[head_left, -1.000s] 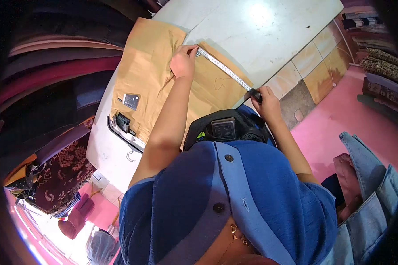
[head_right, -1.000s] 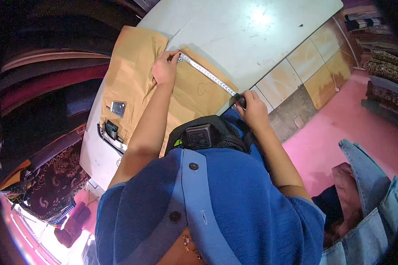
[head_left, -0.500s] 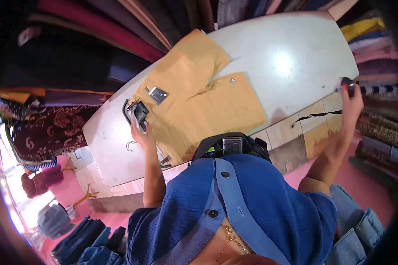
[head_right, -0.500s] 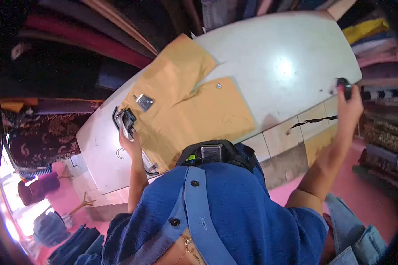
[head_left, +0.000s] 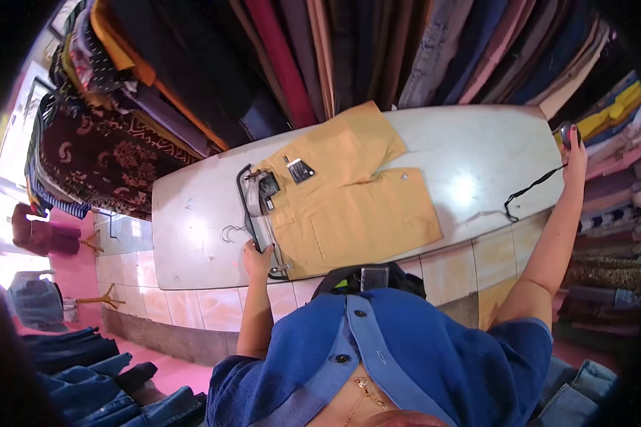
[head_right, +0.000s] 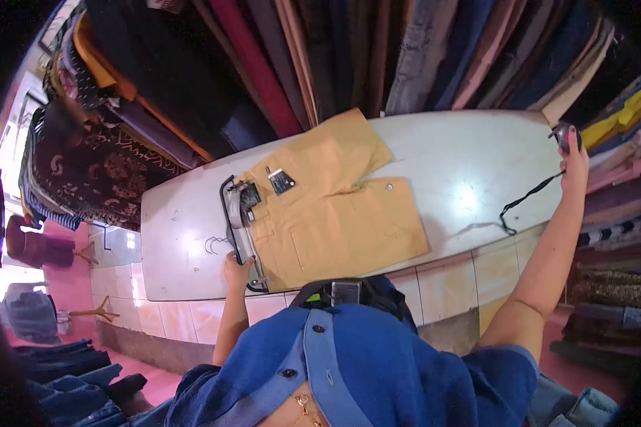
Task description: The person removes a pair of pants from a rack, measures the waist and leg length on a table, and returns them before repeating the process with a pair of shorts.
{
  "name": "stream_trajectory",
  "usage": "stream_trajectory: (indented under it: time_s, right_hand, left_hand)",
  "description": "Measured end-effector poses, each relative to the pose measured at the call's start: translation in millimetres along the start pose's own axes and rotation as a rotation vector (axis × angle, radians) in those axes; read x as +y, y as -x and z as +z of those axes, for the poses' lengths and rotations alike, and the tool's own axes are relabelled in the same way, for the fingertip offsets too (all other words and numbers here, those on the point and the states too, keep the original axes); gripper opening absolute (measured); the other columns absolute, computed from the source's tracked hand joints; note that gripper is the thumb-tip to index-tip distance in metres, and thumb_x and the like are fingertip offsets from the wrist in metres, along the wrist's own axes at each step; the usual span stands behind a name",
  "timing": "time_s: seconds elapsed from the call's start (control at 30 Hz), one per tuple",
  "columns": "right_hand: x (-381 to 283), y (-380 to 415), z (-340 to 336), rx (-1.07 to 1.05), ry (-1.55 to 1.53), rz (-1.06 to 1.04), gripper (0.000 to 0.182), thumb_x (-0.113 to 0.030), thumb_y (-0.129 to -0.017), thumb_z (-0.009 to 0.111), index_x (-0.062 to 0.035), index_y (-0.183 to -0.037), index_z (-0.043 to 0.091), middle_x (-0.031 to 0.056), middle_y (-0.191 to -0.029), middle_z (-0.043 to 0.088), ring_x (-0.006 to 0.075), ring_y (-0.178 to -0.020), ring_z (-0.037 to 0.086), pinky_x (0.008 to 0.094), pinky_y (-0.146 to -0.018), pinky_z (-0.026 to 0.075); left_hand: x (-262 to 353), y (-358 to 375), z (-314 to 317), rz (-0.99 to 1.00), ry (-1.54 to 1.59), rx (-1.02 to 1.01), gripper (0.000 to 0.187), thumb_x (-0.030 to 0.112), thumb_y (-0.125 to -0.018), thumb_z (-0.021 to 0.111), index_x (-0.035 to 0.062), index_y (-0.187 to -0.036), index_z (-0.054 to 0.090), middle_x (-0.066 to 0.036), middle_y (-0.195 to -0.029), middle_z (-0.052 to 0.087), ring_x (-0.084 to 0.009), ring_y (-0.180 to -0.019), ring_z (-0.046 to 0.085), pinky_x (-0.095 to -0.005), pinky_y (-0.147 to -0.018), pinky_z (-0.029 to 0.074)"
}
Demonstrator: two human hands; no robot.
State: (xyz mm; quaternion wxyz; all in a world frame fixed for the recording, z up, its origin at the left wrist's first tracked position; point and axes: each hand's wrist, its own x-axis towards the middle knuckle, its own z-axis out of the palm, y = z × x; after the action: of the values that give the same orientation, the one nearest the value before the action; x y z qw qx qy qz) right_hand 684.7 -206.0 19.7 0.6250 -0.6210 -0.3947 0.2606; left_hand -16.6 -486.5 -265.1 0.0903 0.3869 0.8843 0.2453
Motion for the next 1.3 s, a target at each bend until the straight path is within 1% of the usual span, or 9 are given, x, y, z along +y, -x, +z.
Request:
stream_trajectory:
  time_s: [0.27,0.4,0.57,0.67,0.8,0.97,1.07,1.13,1.3]
  right_hand:
    - [-34.4,-84.3,-17.6,0.22,0.24,-0.567,0.041,-0.037,-0.082,0.07,-0.002,-0.102,0.062,0.0025,-0.089,0.062,0.0076,-0.069,0.056,0.0215,-0.049,0.037]
    - [-23.7,-104.4,-21.3,0.053,0.253,-0.364,0.042,-0.038,-0.084,0.066,-0.0052,-0.109,0.057,0.0005,-0.073,0.059,0.0052,-0.051,0.047,0.0206,-0.039,0.028]
    - [124.5,-129.5,-11.6,-0.034,0.327,-0.363,0.048,-0.039,-0.082,0.067,0.0042,-0.1,0.058,0.0077,-0.079,0.057,0.0111,-0.06,0.05,0.028,-0.05,0.041]
    - [212.5,-89.7,6.7,0.033,0.842,-0.324,0.043,-0.037,-0.083,0.062,0.0027,-0.098,0.057,0.0228,-0.096,0.063,0.0402,-0.09,0.06,0.045,-0.08,0.046]
    - [286.5,-26.0,19.8,-0.213,0.982,-0.207,0.031,-0.024,-0.084,0.063,-0.002,-0.104,0.055,0.0219,-0.099,0.063,0.0389,-0.092,0.06,0.0428,-0.079,0.048]
    - [235.1,-5.3,65.3,-0.472,1.233,-0.271,0.056,-0.029,-0.082,0.067,-0.0005,-0.126,0.047,0.0245,-0.119,0.056,0.0386,-0.114,0.051,0.0411,-0.096,0.042]
    - [119.0,-15.4,129.6,-0.666,0.084,-0.446,0.051,-0.022,-0.089,0.06,0.0018,-0.131,0.044,0.0206,-0.137,0.044,0.0318,-0.128,0.041,0.0352,-0.105,0.032]
    - [-31.7,58.8,158.2,-0.728,0.164,-0.685,0.054,-0.032,-0.094,0.053,-0.0006,-0.136,0.041,0.0123,-0.137,0.046,0.0249,-0.127,0.042,0.0335,-0.103,0.032]
    - [-131.8,118.8,192.5,-1.194,-0.253,-0.603,0.052,-0.04,-0.093,0.052,0.0019,-0.124,0.052,0.014,-0.121,0.058,0.0217,-0.11,0.055,0.035,-0.099,0.038]
  left_hand:
    - [24.7,1.3,-16.1,-0.341,0.773,-0.14,0.015,0.018,-0.096,0.047,0.0032,-0.097,0.05,-0.008,-0.081,0.063,-0.015,-0.057,0.06,-0.0242,-0.044,0.042]
    - [65.9,7.1,-56.9,-0.253,0.754,-0.156,0.013,0.018,-0.097,0.042,0.0056,-0.101,0.044,-0.01,-0.094,0.066,-0.0158,-0.061,0.064,-0.0234,-0.045,0.045]
    - [117.0,-2.4,-139.9,-0.013,0.537,-0.031,0.011,0.01,-0.094,0.046,0.0024,-0.101,0.051,-0.008,-0.08,0.067,-0.0139,-0.06,0.065,-0.0244,-0.044,0.045]
    - [142.5,-14.4,-187.0,0.194,0.437,0.039,0.011,0.005,-0.091,0.048,-0.0012,-0.098,0.054,-0.009,-0.077,0.065,-0.0162,-0.063,0.064,-0.027,-0.052,0.05]
    - [174.9,-29.5,-235.0,0.433,0.379,0.049,0.011,0.003,-0.089,0.048,-0.0022,-0.095,0.055,-0.01,-0.074,0.063,-0.0169,-0.064,0.063,-0.0289,-0.062,0.052]
    - [239.1,-28.1,-281.4,0.64,0.224,0.019,0.014,0.002,-0.087,0.049,-0.0025,-0.098,0.056,-0.008,-0.068,0.061,-0.0152,-0.063,0.062,-0.0284,-0.063,0.05]
    - [277.9,-35.0,-285.6,0.764,0.153,-0.095,0.016,0.003,-0.084,0.051,-0.0005,-0.099,0.057,-0.009,-0.067,0.061,-0.0195,-0.062,0.062,-0.0304,-0.063,0.049]
    - [303.8,-43.2,-281.0,0.953,0.104,-0.132,0.018,0.005,-0.084,0.053,0.0026,-0.101,0.058,-0.01,-0.067,0.062,-0.0239,-0.062,0.063,-0.0317,-0.062,0.048]
    - [354.5,-70.0,-270.8,1.138,0.113,-0.283,0.019,0.006,-0.084,0.055,0.0047,-0.103,0.059,-0.01,-0.07,0.063,-0.0237,-0.068,0.064,-0.0307,-0.064,0.049]
